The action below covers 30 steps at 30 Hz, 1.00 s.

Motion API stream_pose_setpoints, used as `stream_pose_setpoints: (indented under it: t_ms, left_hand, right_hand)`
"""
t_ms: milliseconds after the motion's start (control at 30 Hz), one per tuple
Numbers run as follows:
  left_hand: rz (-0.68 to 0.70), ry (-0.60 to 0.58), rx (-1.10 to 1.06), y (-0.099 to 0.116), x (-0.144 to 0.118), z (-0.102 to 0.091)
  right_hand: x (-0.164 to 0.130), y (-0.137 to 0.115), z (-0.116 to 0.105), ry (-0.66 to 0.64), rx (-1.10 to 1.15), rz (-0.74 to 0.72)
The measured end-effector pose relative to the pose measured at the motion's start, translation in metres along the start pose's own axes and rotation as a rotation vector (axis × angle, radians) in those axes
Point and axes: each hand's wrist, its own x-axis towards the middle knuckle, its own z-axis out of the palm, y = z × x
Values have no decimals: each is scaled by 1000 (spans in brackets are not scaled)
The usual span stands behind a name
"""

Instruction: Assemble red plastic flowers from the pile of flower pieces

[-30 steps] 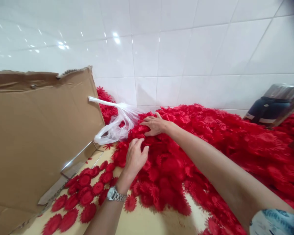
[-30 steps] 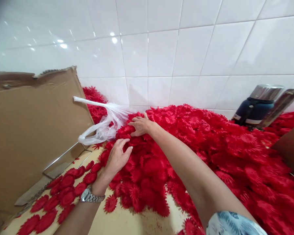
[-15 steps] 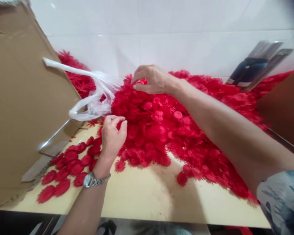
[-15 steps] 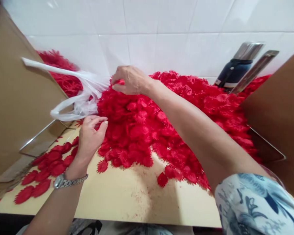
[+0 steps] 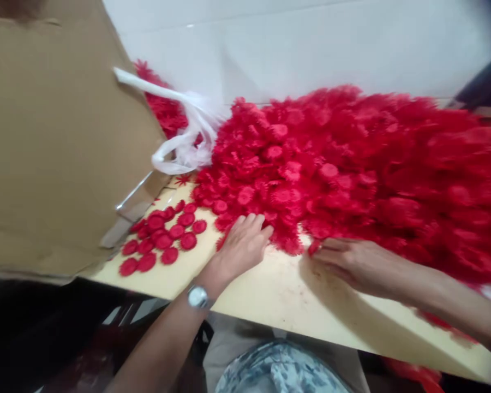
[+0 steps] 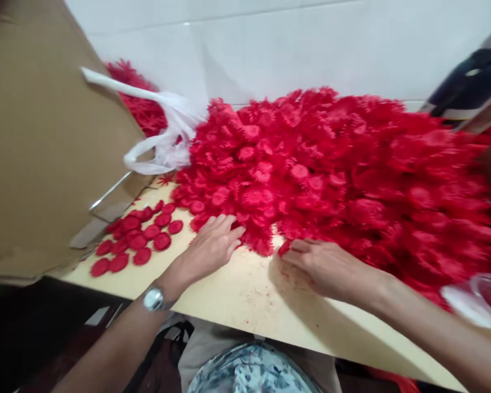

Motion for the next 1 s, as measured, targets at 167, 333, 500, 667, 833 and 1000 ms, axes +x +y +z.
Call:
stream_pose_setpoints:
  t_ms: [167, 333, 500, 667, 833, 1000]
  left_hand:
    - [-43, 70, 6, -3, 2, -3]
    - [-131, 306, -85, -6, -40, -10]
    - [-707, 276, 97, -49, -87, -9]
    - [-728, 237, 95, -75, -98, 2]
    - [-708, 394, 4, -82, -101, 11]
    - [-806, 631, -96, -76, -107, 0]
  right_hand:
    - [14, 30, 19, 187, -155, -27]
    - [8, 37, 24, 279, -136, -65]
    - [6, 25, 15, 377, -164, -95]
    - [8, 4, 7, 461, -208, -185]
    - [4, -7, 6, 438, -164, -155]
    - [-5, -17, 5, 408, -85, -60]
